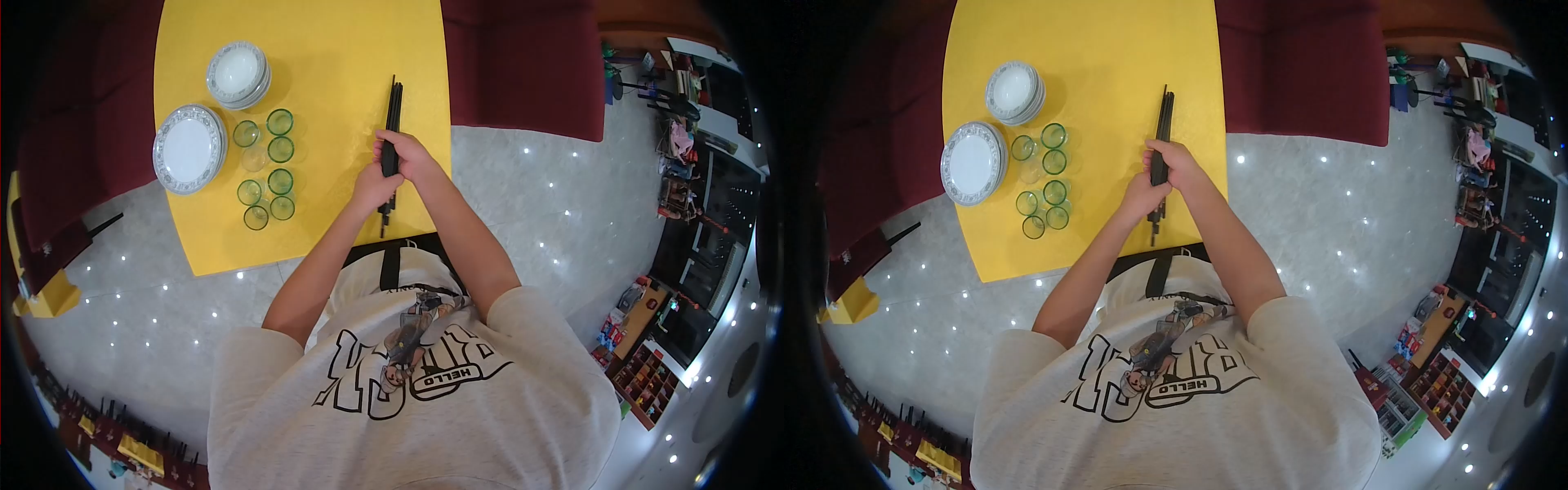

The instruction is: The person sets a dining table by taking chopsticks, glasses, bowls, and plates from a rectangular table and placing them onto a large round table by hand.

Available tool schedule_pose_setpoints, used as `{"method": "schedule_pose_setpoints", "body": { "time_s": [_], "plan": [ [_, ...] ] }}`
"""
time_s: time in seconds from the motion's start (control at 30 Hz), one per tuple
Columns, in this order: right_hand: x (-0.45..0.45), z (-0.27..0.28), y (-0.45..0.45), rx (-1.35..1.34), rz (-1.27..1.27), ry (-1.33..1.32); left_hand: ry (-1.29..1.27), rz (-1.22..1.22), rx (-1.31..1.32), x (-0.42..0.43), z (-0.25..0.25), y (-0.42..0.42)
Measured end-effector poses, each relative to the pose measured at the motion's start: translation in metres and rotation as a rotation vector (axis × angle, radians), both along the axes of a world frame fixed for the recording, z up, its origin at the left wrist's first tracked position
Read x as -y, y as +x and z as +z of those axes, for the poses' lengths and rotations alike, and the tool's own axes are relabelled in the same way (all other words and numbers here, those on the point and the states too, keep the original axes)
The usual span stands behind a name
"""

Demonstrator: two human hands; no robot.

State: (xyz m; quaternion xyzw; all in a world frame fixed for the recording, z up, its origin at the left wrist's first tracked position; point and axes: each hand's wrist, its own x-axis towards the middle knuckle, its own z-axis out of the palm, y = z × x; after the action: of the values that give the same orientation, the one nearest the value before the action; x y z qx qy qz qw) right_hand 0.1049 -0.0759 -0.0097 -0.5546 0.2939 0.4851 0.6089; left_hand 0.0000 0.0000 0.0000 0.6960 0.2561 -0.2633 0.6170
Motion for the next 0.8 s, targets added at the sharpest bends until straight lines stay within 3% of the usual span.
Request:
{"method": "schedule_pose_setpoints", "body": {
  "time_s": [0.07,0.17,0.23,0.3,0.33,0.4,0.43,0.5,0.67,0.8],
  "plan": [
    [0.004,0.017,-0.006,-0.007,0.08,0.066,-0.309,0.076,0.052,0.001,0.005,-0.015],
    [0.02,0.039,-0.01,0.054,0.056,0.159,-0.465,0.023,0.012,-0.006,0.026,-0.024],
    [0.025,0.059,-0.017,0.099,0.024,0.142,-0.435,0.029,-0.065,-0.025,0.041,-0.031],
    [0.029,0.067,-0.027,0.073,-0.012,0.241,-0.397,0.3,-0.124,-0.044,0.034,-0.039],
    [0.032,0.067,-0.039,0.11,-0.002,0.307,-0.393,0.294,-0.124,-0.046,0.035,-0.037],
    [0.037,0.072,-0.075,0.125,0.043,0.29,-0.487,0.449,0.046,-0.05,0.036,-0.026],
    [0.039,0.076,-0.095,0.069,0.089,0.281,-0.489,0.444,0.049,-0.048,0.039,-0.021],
    [0.044,0.084,-0.128,-0.056,0.157,0.312,-0.907,0.459,-0.022,-0.036,0.046,-0.011],
    [0.061,0.081,-0.135,-0.106,0.195,0.392,-0.88,0.443,-0.087,-0.013,0.058,-0.012],
    [0.081,0.104,-0.155,-0.268,0.192,0.372,-1.077,0.542,-0.045,0.005,0.045,-0.021]
  ]
}}
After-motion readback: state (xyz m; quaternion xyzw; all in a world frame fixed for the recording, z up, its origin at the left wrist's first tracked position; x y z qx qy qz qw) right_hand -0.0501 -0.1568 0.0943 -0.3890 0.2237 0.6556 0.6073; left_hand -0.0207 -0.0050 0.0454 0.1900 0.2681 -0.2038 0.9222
